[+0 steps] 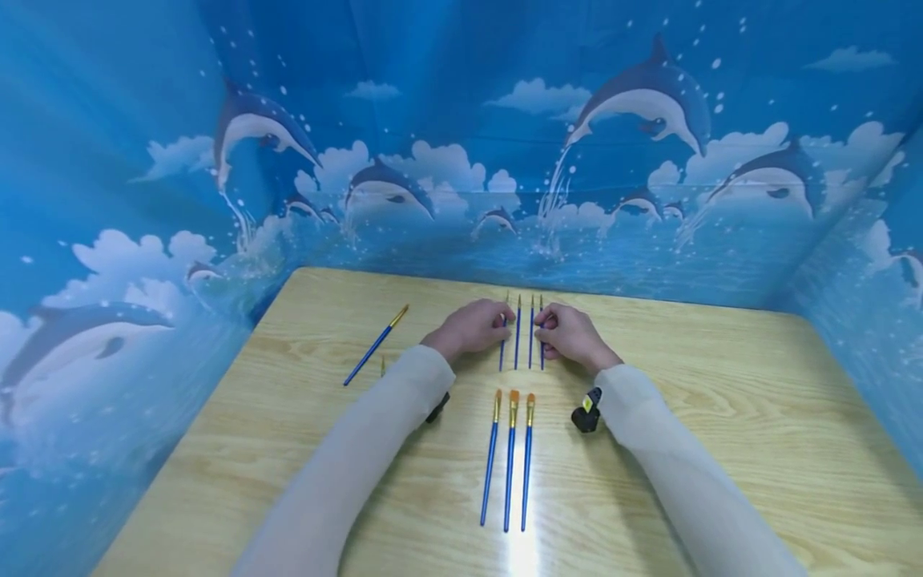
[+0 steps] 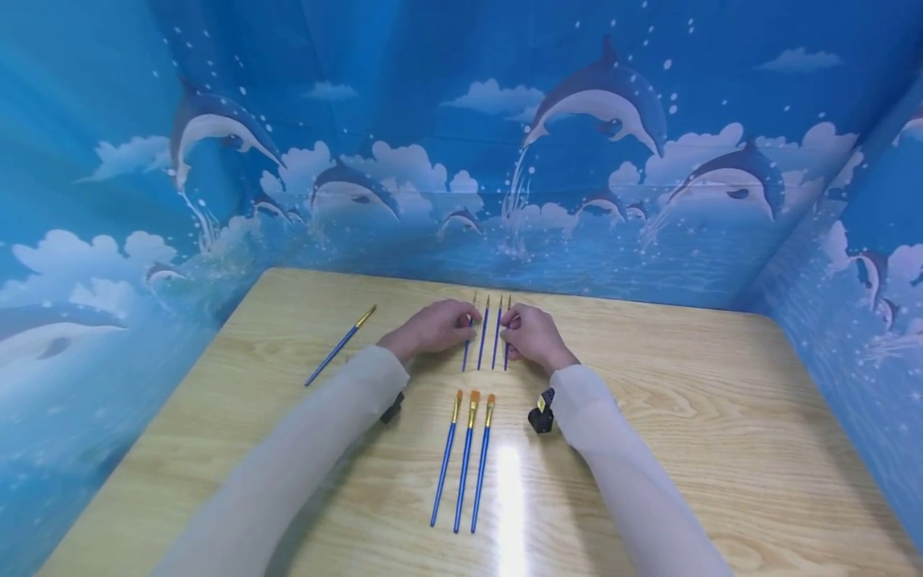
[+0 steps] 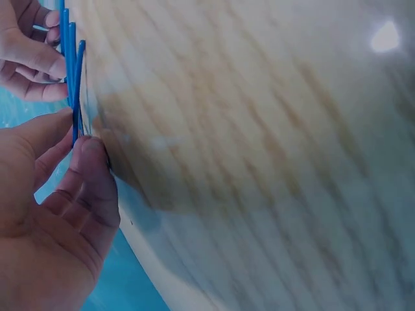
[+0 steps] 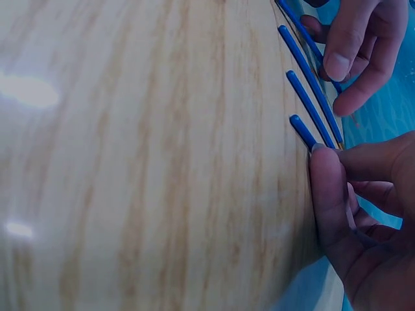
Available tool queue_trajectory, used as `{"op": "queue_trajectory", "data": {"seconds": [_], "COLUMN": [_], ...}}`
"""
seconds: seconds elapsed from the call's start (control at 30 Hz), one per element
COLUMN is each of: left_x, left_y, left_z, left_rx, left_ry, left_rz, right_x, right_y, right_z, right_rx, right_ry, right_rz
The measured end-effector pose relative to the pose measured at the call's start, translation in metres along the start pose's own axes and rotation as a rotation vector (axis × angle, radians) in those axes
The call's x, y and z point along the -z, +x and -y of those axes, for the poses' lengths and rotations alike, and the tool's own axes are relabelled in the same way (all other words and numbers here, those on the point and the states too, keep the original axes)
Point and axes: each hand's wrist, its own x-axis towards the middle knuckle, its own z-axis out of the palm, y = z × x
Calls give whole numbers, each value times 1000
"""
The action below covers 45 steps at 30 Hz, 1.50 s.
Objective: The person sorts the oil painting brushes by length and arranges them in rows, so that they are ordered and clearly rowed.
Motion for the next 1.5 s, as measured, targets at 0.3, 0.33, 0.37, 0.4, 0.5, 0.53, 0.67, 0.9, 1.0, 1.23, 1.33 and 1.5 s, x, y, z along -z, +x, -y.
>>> {"op": "queue_trajectory", "data": {"seconds": [0.3,0.33,0.37,0.4,0.5,0.53,0.67,0.9,1.0,1.23,1.33,1.5], "left_x": [0,0,-1,-2,-3,-4,-5,-7,-7,-8,-8,-5], "left_y": [-2,-2,-2,-1,-1,0,1,3,4,4,3,2], "left_z": [0,0,0,0,0,0,-1,-1,-1,-1,-1,2], "left_rx": [-9,-11,-12,-12,-13,-14,-12,-20,-19,-16,-19,-20], "left_ry": [110,112,115,118,129,136,152,160,161,156,148,104], "left_rz": [-1,-1,-3,-4,-11,-13,-27,-38,-34,-38,-39,-47], "right_x": [1,1,1,0,0,-1,-1,0,0,-1,-1,-1], "right_y": [1,0,1,0,0,0,-1,0,0,1,1,1], "right_z": [3,2,2,2,1,1,1,1,0,-1,-2,-2], "right_rx": [-4,-5,-6,-8,-11,-11,-7,-4,0,11,13,20], "right_ry": [-14,-14,-13,-12,-10,-8,-11,-15,-19,-20,-26,-27], "right_rz": [-1,-2,-2,-2,0,1,1,-3,-4,-8,-12,-15]}}
